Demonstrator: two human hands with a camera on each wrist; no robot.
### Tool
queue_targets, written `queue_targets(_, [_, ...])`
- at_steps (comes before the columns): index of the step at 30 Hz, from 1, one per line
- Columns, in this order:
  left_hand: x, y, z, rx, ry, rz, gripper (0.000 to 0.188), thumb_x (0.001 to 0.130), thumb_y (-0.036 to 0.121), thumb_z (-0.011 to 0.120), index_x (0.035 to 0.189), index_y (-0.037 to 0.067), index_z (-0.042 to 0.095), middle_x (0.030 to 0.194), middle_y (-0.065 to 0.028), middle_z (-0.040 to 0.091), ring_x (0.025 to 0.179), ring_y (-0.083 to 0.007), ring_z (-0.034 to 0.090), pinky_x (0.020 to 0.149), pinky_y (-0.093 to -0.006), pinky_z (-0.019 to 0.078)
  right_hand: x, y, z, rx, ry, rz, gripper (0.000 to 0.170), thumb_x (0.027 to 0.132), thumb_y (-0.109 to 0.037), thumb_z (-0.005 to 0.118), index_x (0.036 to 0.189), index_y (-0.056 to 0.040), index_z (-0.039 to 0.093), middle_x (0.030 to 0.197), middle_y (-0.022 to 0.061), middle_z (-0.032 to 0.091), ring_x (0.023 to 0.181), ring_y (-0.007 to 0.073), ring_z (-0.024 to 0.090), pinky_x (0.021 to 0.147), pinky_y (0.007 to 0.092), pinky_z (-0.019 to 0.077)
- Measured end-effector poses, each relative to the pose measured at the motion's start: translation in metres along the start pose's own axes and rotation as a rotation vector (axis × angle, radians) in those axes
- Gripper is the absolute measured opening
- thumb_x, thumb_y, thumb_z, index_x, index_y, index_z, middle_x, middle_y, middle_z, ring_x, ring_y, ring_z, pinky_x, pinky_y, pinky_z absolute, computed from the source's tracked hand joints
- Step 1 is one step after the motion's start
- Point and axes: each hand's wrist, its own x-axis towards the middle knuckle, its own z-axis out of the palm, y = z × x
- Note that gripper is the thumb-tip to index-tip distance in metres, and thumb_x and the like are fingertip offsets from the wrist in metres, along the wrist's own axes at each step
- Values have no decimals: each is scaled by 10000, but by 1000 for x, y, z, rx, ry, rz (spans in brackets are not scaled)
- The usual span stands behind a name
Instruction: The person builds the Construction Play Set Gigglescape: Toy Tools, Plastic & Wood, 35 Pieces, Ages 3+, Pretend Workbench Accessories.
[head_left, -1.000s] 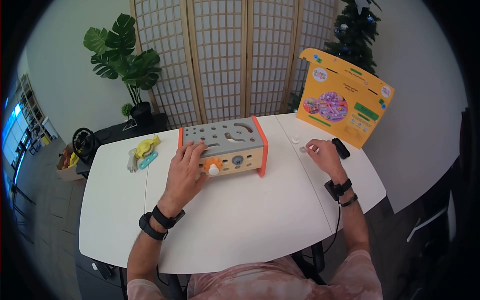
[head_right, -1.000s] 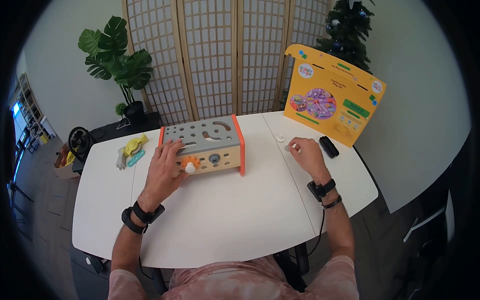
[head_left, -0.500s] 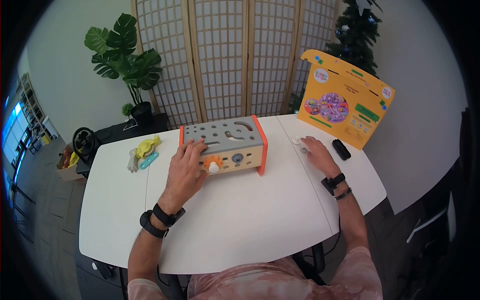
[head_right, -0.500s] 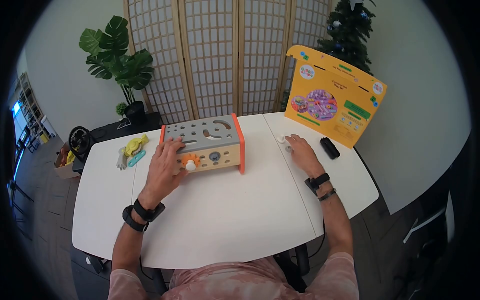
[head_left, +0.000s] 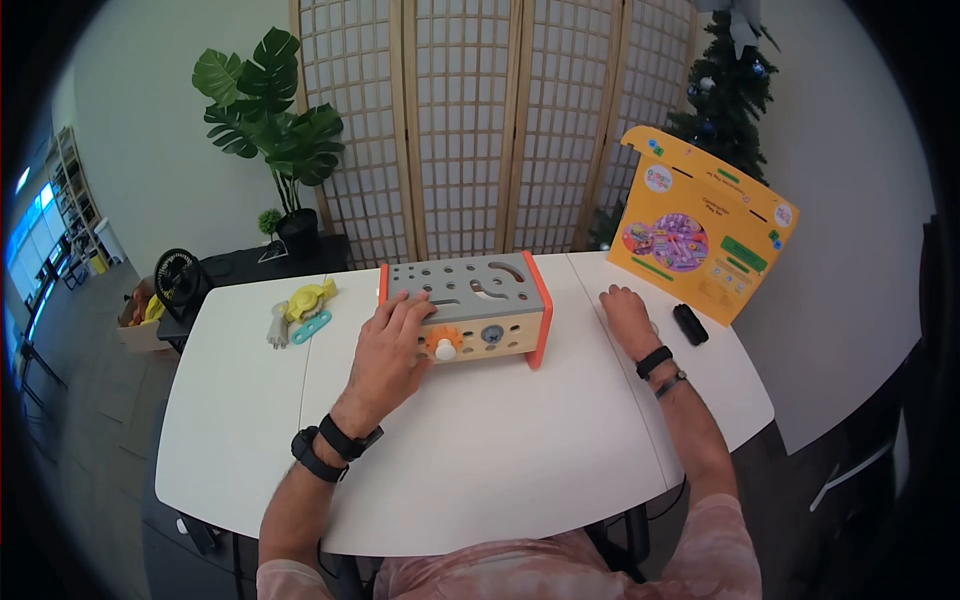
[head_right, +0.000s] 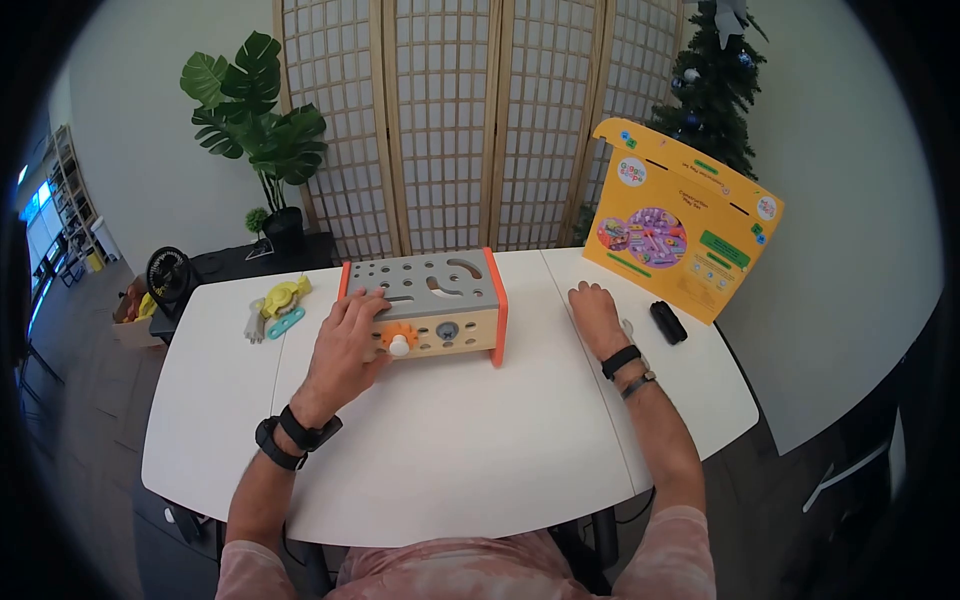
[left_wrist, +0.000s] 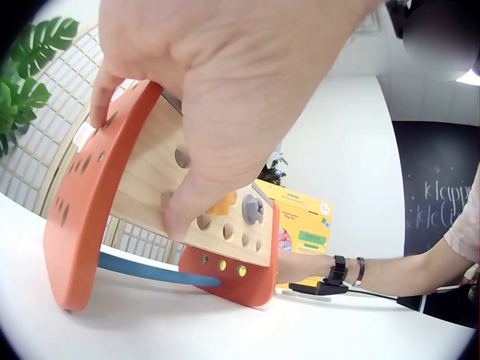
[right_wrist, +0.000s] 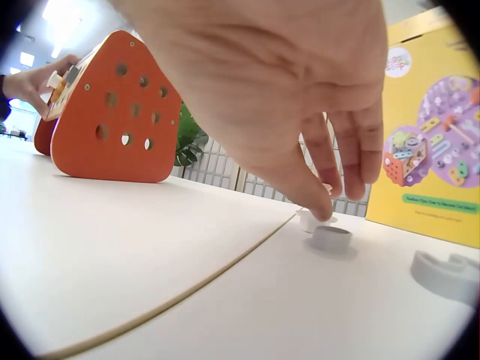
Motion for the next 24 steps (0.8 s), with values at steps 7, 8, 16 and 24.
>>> queue_targets(7, [-2, -2, 1, 25, 6, 13, 787, 720, 33, 911, 1405, 79, 528, 1562, -138, 542, 1496, -416, 452, 1203, -498, 433, 8, -8, -46, 348, 37, 128, 140, 909, 7, 678, 1037, -6, 733, 959, 172, 710, 942, 382, 714, 807, 458, 604])
queue_targets(8, [-2, -1, 2, 31, 6, 18, 791, 721, 32, 909, 1410, 78, 525, 1562, -138, 540, 1498, -415, 449, 1201, -497, 432, 10, -12, -59, 451, 193, 86, 186, 943, 4, 661, 1121, -2, 715, 939, 166, 699, 918, 395, 695, 806, 463, 592])
queue_targets(16, [1, 0, 0, 31, -8, 18, 786, 731, 26, 899, 1415, 74, 515, 1552, -143, 544, 1502, -416, 446, 1195, -500, 430, 39, -46, -166, 1007, 166, 178, 199, 1049, -46, 650, 1245, -25, 676, 1024, 101, 705, 880, 215, 715, 807, 339, 570])
queue_targets(24, [0, 1, -1, 21, -13, 1, 805, 717, 31, 918, 1414, 89, 520, 1560, -138, 542, 1504, -417, 446, 1195, -504, 431, 46, -100, -163, 1578, 252, 29, 212, 984, 7, 743, 1186, -23, 689, 1074, 48, 758, 1058, 141, 744, 975, 304, 592])
